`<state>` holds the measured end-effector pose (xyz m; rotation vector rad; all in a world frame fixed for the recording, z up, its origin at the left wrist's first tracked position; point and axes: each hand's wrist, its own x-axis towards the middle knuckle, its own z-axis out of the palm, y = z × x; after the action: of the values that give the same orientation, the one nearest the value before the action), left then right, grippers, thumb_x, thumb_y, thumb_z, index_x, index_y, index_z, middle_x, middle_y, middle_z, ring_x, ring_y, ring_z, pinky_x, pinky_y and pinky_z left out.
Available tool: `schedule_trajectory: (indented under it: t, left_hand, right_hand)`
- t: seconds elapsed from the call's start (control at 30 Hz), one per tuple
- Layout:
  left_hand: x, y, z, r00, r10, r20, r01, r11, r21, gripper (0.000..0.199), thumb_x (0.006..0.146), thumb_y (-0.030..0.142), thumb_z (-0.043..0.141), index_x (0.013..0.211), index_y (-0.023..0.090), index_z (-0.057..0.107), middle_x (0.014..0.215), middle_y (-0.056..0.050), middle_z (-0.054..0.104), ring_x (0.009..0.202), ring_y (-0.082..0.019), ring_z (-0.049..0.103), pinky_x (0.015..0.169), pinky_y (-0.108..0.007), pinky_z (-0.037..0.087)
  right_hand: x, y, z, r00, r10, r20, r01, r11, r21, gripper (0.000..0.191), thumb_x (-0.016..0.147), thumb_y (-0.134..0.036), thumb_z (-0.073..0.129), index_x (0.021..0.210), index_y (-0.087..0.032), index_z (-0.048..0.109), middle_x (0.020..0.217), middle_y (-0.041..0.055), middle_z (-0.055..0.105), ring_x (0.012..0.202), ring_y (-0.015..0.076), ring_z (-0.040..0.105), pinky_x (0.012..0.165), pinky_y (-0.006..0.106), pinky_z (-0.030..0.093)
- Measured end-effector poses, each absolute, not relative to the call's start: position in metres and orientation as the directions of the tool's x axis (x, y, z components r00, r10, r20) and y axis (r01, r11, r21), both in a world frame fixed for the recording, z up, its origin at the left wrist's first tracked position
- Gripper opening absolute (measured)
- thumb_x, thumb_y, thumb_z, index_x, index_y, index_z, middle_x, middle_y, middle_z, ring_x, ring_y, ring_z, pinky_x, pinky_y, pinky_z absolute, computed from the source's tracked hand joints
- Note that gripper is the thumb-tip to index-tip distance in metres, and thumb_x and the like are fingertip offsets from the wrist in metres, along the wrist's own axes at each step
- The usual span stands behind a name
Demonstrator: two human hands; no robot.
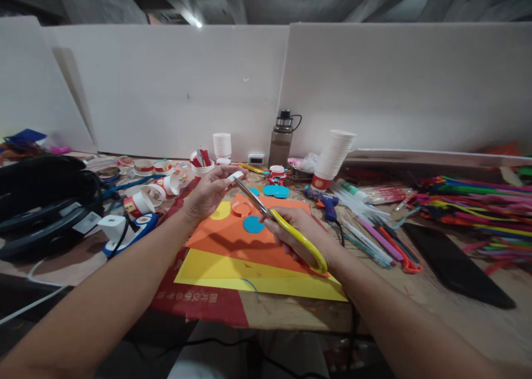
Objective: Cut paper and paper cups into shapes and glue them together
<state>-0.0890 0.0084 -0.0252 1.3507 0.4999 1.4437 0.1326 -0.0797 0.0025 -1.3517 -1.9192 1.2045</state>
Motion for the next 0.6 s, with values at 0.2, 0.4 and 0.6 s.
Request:
schedule_trajectory:
  t: [0.2,0.4,0.6]
  left_hand:
    - [-0.0878,0.0070,-0.0241,0.170,0.868,0.466,-0.376,-0.380,0.845,0.029,0.070,0.022,0.069,0.099,0.017,0.072,0.111,-0.011,0.073,0.106,-0.025,0.066,0.100,-0.043,0.045]
    - [-0.0904,0.0073,-0.0260,0.195,0.853,0.484,-0.381,-0.389,0.839,0.031,0.072,0.020,0.067,0.102,0.017,0.071,0.116,-0.010,0.071,0.111,-0.025,0.064,0.102,-0.042,0.044]
    - [-0.0909,0.0068,-0.0267,0.205,0.855,0.477,-0.403,-0.370,0.837,0.030,0.072,0.020,0.065,0.101,0.017,0.071,0.116,-0.010,0.071,0.111,-0.025,0.064,0.101,-0.042,0.046]
  right_hand:
    - [0.1335,-0.0782,0.0016,-0.385,0.919,-0.085,0.496,0.128,-0.859,0.029,0.087,-0.048,0.053,0.087,-0.019,0.058,0.055,-0.0058,0.050,0.037,0.0048,0.043,0.034,0.014,0.033]
    - [0.1320,-0.0783,0.0002,-0.378,0.923,-0.073,0.526,0.149,-0.838,0.025,0.086,-0.044,0.055,0.086,-0.020,0.059,0.054,-0.0061,0.049,0.037,0.0058,0.044,0.033,0.015,0.034]
    - [0.1320,-0.0778,-0.0022,-0.371,0.929,-0.011,0.554,0.212,-0.805,0.024,0.088,-0.042,0.051,0.083,-0.020,0.060,0.054,-0.0052,0.048,0.038,0.0066,0.043,0.034,0.017,0.032]
